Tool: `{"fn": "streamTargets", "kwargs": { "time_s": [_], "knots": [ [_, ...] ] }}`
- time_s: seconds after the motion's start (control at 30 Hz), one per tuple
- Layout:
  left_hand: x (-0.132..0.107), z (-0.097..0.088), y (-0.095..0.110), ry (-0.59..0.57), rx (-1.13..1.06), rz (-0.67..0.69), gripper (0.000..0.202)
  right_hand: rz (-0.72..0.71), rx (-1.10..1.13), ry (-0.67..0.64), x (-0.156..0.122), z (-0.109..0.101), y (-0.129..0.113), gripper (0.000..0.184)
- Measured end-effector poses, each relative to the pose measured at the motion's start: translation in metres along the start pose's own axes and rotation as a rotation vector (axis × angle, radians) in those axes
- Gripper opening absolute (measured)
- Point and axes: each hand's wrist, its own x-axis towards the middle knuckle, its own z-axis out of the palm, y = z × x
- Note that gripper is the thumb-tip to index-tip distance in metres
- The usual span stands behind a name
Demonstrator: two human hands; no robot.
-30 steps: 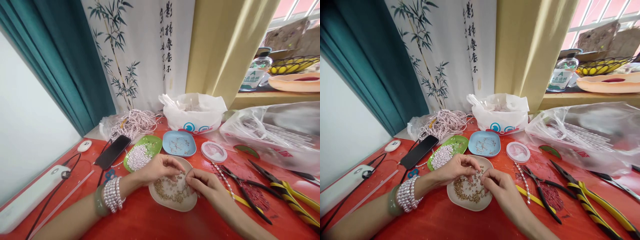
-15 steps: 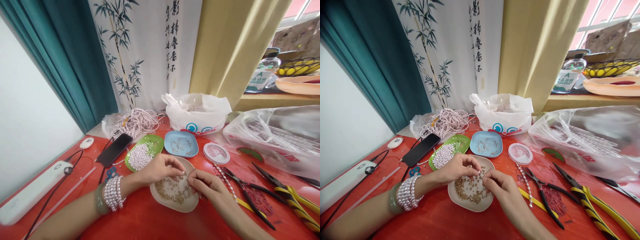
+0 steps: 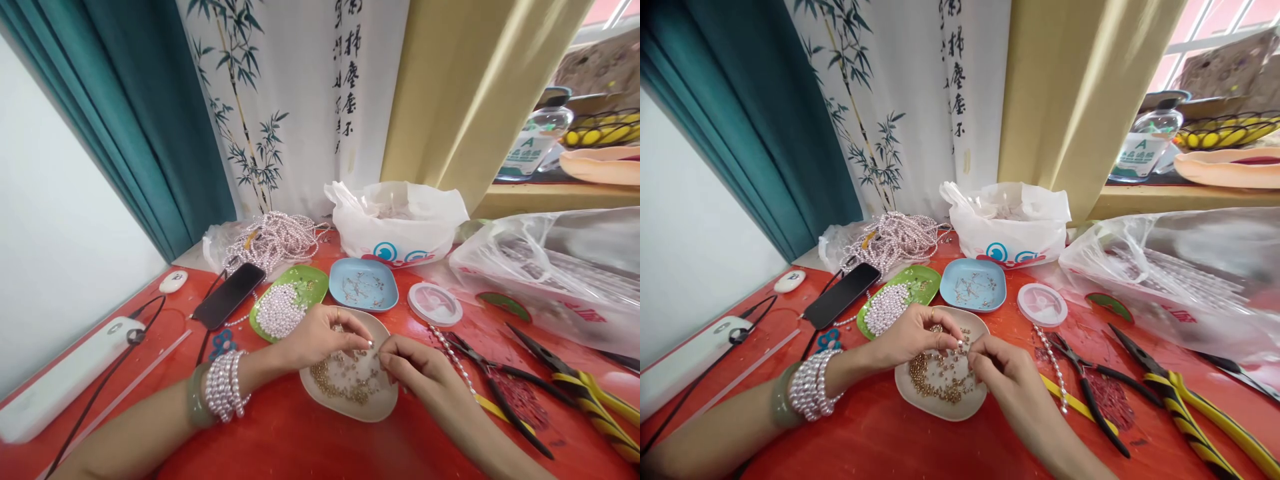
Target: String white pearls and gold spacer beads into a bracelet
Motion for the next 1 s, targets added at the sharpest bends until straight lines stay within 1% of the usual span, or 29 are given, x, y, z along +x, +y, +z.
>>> {"fn": "streamTargets", "kwargs": {
  "time_s": [0.13, 0.27, 0.37, 0.57, 0.7, 0.83, 1.0],
  "knots": [
    [-0.001, 0.001, -0.002, -0.006, -0.013, 0.006, 0.011, -0.001, 0.007, -0.005, 0.000, 0.001, -0.001, 0.018],
    [-0.002, 0.001, -0.005, 0.039, -0.009, 0.026, 0.012, -0.001, 0.030, 0.001, 0.000, 0.000, -0.002, 0.018],
    [-0.003, 0.002, -0.005, 0.042, 0.014, 0.058, 0.011, -0.011, 0.043, 0.003, 0.000, 0.001, -0.001, 0.020],
    [-0.007, 0.004, -0.003, 0.064, 0.079, 0.226, 0.011, -0.049, 0.042, -0.024, -0.001, 0.002, -0.002, 0.021],
    [-0.010, 0.005, -0.001, 0.125, 0.243, 0.395, 0.010, -0.086, 0.016, -0.020, -0.002, 0.002, -0.002, 0.022],
    [-0.012, 0.006, 0.000, 0.136, 0.375, 0.558, 0.010, -0.124, -0.038, -0.001, -0.003, 0.003, -0.002, 0.022],
    [-0.014, 0.007, 0.000, 0.145, 0.451, 0.623, 0.011, -0.165, -0.091, 0.010, -0.003, 0.003, 0.001, 0.021]
  ]
}}
